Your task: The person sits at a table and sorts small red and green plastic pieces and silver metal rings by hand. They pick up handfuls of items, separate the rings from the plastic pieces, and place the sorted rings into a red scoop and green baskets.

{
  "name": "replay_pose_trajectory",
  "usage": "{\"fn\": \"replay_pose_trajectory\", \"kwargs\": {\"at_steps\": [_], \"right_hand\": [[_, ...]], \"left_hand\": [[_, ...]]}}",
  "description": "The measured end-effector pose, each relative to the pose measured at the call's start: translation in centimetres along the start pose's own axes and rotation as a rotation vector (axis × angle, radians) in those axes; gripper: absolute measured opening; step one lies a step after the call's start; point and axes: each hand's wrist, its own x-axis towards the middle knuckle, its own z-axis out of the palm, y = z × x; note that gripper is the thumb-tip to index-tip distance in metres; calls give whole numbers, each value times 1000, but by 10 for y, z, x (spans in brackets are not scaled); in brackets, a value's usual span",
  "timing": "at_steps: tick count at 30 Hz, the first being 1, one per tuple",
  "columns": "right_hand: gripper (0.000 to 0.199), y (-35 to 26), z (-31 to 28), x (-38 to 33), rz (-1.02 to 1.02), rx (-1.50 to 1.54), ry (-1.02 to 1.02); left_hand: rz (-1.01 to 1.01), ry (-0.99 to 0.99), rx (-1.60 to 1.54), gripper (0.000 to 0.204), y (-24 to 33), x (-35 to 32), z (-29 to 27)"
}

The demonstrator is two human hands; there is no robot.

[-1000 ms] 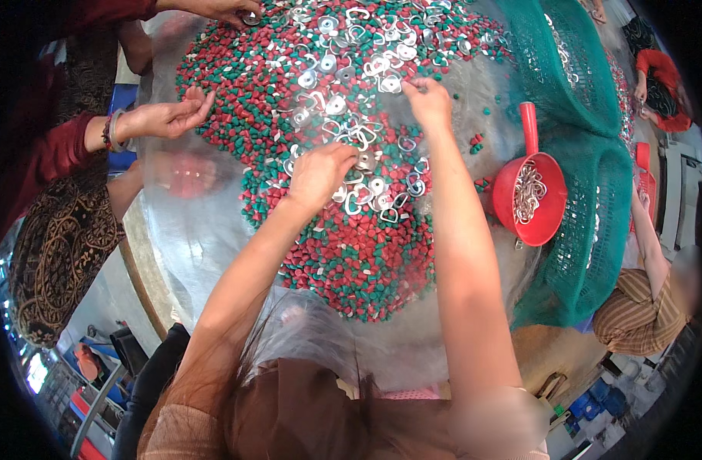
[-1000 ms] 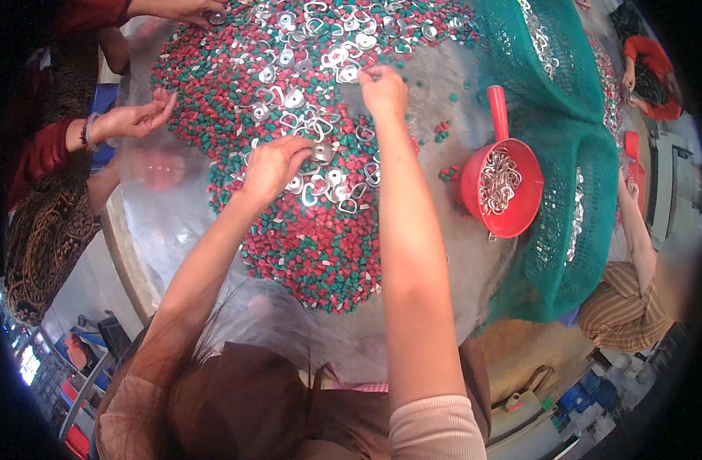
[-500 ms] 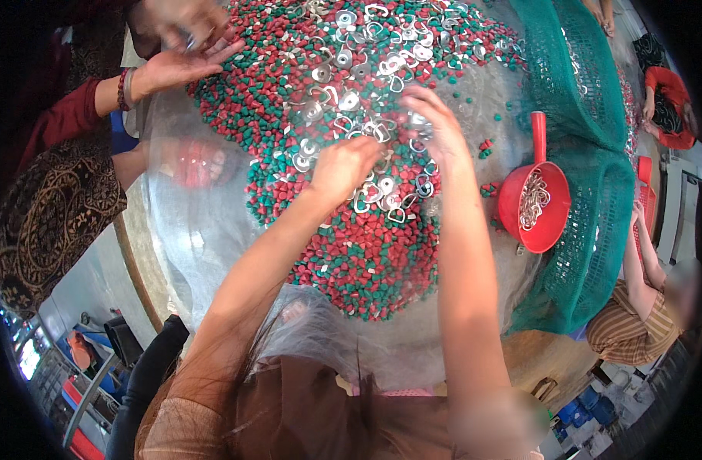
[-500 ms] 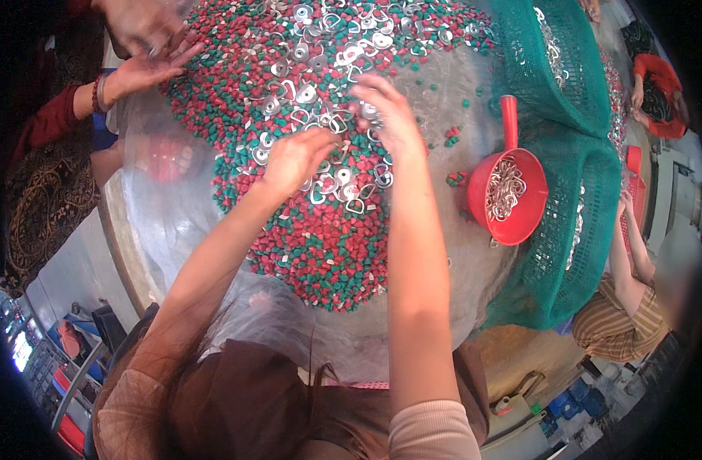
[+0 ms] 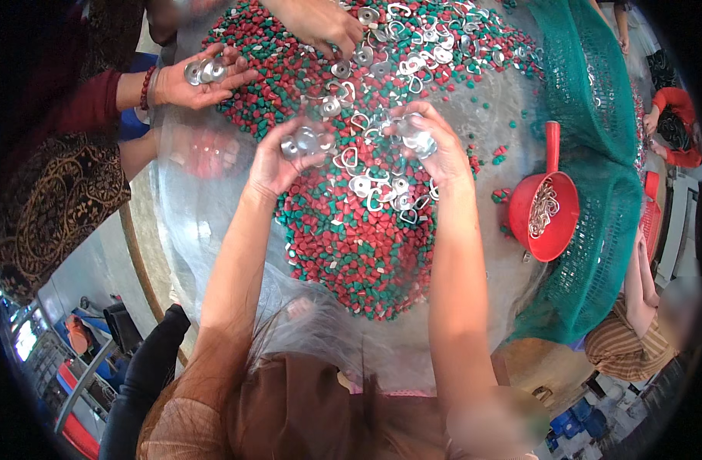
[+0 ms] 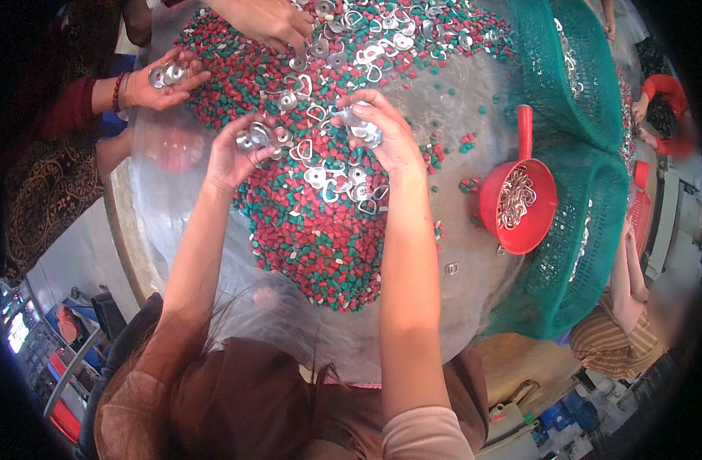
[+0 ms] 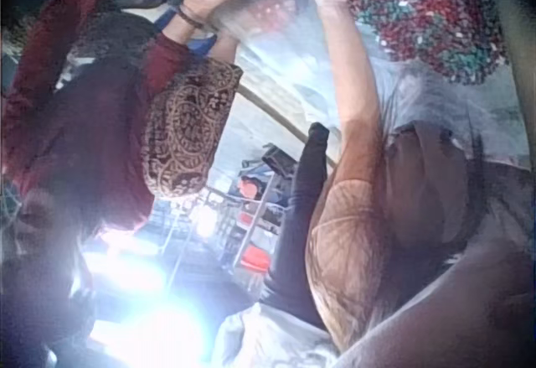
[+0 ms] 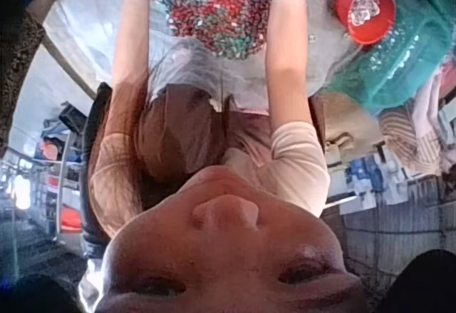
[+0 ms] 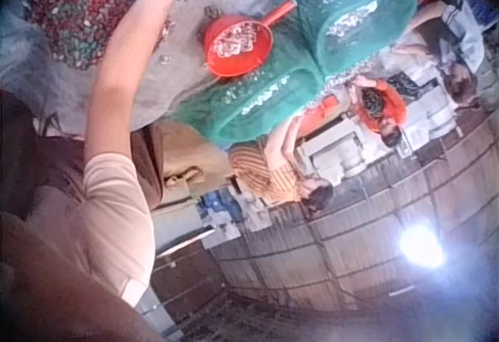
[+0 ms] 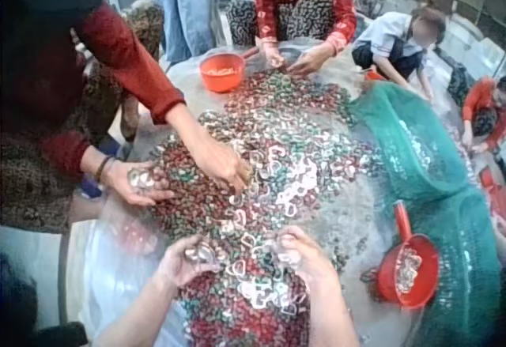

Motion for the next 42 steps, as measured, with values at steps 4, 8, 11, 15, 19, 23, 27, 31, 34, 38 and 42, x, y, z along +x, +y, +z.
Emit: {"fn": "replay_pose_trajectory", "kwargs": {"at_steps": [4,8,11,15,19,23,27,31,34,38,42], "right_hand": [[23,14,12,0,-50,-329,-34],[17,39,84,11,-174,-1498,32],[14,79,101,23,-356,-1727,172],[13,77,93,19,-505,-1721,176],[15,55,67,-4,-407,-987,250],[19,33,25,-32,-29,171,-14],[22,43,26,-34,-6,524,2],[32,57,38,-30,1,664,76],[41,61,43,-31,-30,718,20],[53,58,58,-45,-40,624,82],[64,72,67,-51,28,573,131]], "left_hand": [[54,102,157,30,3,31,-42],[246,471,1171,29,8,44,10],[442,453,1572,32,-1,65,9],[481,394,1714,31,-1,66,9],[301,204,1413,26,8,64,-14],[-5,3,457,21,28,12,-13],[-18,37,491,20,18,-1,-14],[290,275,1705,25,-16,-4,-8],[264,393,1797,25,-24,-12,3],[317,217,1680,22,-11,-23,6],[422,-29,1677,18,0,-47,61]]}}
